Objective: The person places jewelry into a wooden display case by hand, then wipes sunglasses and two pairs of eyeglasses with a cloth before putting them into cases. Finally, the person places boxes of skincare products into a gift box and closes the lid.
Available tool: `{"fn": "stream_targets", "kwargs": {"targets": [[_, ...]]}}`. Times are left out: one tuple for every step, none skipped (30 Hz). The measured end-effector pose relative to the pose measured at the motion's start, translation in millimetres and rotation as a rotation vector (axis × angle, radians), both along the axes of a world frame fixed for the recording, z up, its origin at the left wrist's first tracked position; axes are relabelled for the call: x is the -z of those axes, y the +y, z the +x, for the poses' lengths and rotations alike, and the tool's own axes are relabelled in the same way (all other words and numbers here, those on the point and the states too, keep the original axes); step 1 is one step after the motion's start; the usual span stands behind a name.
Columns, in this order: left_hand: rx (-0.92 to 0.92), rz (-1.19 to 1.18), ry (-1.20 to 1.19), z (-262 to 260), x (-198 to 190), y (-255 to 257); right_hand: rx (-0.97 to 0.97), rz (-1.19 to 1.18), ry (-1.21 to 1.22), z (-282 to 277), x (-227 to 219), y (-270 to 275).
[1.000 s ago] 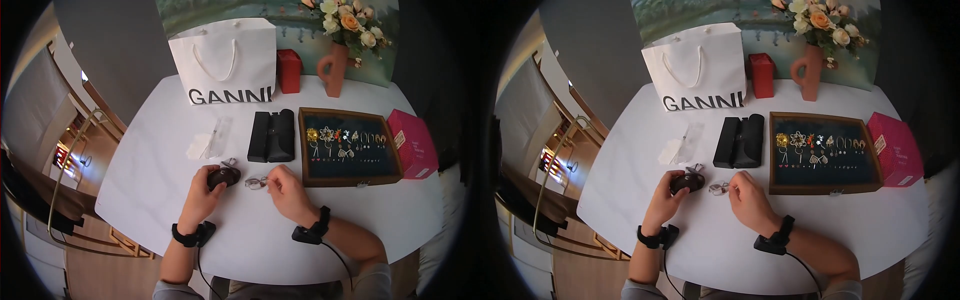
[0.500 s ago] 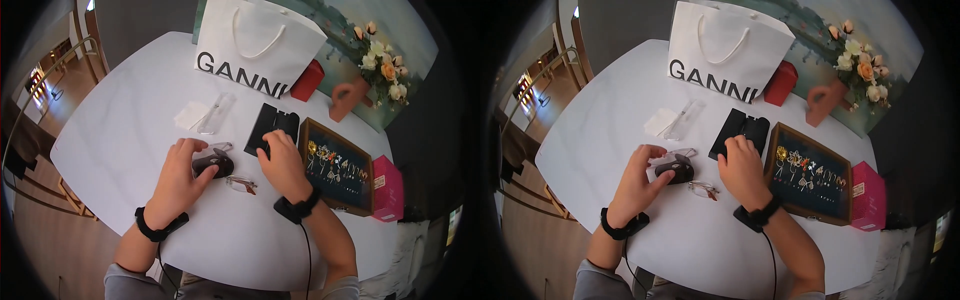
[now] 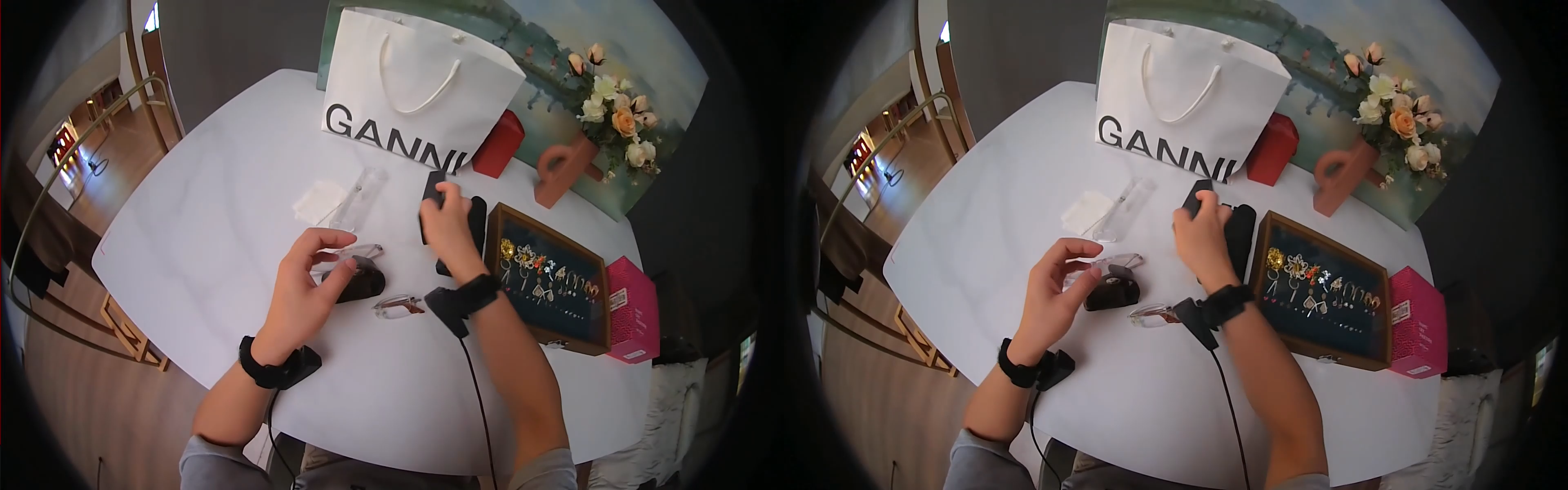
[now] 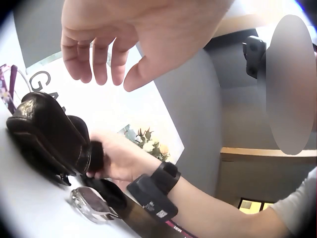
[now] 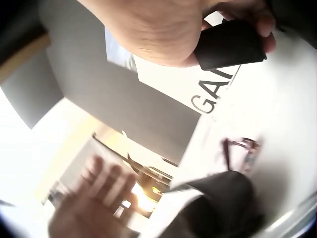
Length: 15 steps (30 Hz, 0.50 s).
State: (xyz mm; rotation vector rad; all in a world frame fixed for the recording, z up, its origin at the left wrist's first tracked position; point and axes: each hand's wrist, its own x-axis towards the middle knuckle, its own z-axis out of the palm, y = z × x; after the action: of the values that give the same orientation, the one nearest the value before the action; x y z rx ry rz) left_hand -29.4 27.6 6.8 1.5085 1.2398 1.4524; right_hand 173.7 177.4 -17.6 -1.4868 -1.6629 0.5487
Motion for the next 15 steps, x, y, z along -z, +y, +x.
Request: {"fn": "stream_targets", "kwargs": {"targets": [[0.058, -0.082, -0.184, 2.1, -1.5, 1.7, -0.04, -0.179, 0.25, 8.0, -17.0, -5.9], [0.063, -0.07, -0.178, 4.6, -7.8, 2.6, -0.083, -0.356, 0.5, 15.6, -40.8, -16.7], [0.18, -0.182, -0.334, 7.3, -17.1, 2.6, -0.183, -0.346, 0.617, 23.8, -52.7, -31.3], [0.297, -0.297, -0.49, 10.3, -25.4, 2.3, -0.216, -0.295, 0.67, 24.4, -64.6, -48.2], [0.301, -0.293, -0.487, 15.9, -34.4, 2.2, -0.25, -0.072, 0.529, 24.0, -68.3, -66.5], [0.363, -0.349, -0.582, 24.7, -44.4, 3.0, -0.281, 0.147, 0.384, 25.9, -69.6, -84.7], [0.424, -0.405, -0.675, 34.3, -52.2, 5.4, -0.318, 0.229, 0.214, 31.6, -71.8, -100.7], [0.425, -0.4, -0.668, 44.8, -57.6, 9.8, -0.352, 0.312, 0.045, 36.9, -75.1, -114.5], [0.448, -0.34, -0.649, 57.1, -62.8, 15.4, -0.436, 0.405, -0.063, 40.9, -80.8, -125.0], [0.473, -0.28, -0.627, 69.8, -68.2, 21.0, -0.515, 0.499, -0.172, 45.0, -87.2, -134.8], [0.425, -0.21, -0.571, 82.6, -73.1, 26.3, -0.495, 0.507, -0.2, 49.0, -92.6, -145.4], [0.436, -0.203, -0.554, 91.4, -74.3, 31.0, -0.481, 0.523, -0.193, 56.2, -92.8, -147.8], [0.525, -0.272, -0.722, 99.5, -73.4, 36.4, -0.45, 0.511, -0.07, 65.7, -93.1, -149.4], [0.615, -0.347, -0.889, 108.3, -72.2, 41.6, -0.417, 0.499, 0.052, 73.8, -93.7, -149.4], [0.67, -0.356, -0.956, 119.1, -68.5, 43.0, -0.4, 0.511, 0.06, 80.3, -94.3, -148.2]]}}
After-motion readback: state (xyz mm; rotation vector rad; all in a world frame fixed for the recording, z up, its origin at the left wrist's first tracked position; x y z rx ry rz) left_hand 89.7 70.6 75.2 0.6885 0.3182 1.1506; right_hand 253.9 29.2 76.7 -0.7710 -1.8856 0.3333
